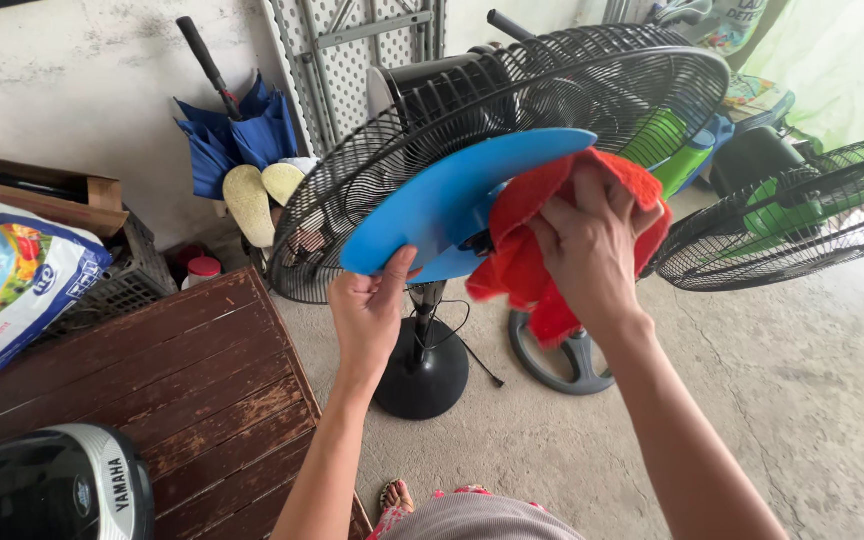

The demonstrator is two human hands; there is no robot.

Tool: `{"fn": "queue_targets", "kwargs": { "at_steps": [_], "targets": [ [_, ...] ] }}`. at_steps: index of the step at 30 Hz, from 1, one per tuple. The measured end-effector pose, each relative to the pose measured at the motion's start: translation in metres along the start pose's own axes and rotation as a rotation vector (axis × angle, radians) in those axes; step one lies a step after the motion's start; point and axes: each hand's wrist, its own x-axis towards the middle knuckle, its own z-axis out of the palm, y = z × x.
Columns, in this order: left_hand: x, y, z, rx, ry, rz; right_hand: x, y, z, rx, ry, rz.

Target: The person wipes a small black part with a red cloth, then attaches the fan cage to the stand and secures it. They wipe the fan motor housing, install the blue fan blades, and wipe the blades with the cloth. The video ends before the outer cage is fully secured.

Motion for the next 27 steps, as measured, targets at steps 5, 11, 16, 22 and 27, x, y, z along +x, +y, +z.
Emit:
{"fn": "queue_targets", "kwargs": {
  "at_steps": [5,11,16,22,27],
  "targets": [
    [0.002,0.002,0.001,-0.179,0.008,0.176,0.004,0.006,0.005,0.236,0.008,-0.006],
    [0.003,-0.006,0.001,-0.081,0.004,0.144,-0.015,0.013,0.004,0.372,0.096,-0.022],
    [-0.001,-0.008,0.002,-0.131,0.018,0.14,-0.062,-0.01,0.036,1.246,0.323,0.474],
    [-0.015,-0.018,0.008,-0.192,0.063,0.014,-0.055,-0.04,0.084,1.673,0.26,1.003],
    [-0.02,-0.03,0.015,-0.252,0.099,-0.044,-0.04,-0.054,0.089,1.778,0.332,0.974]
  ]
}}
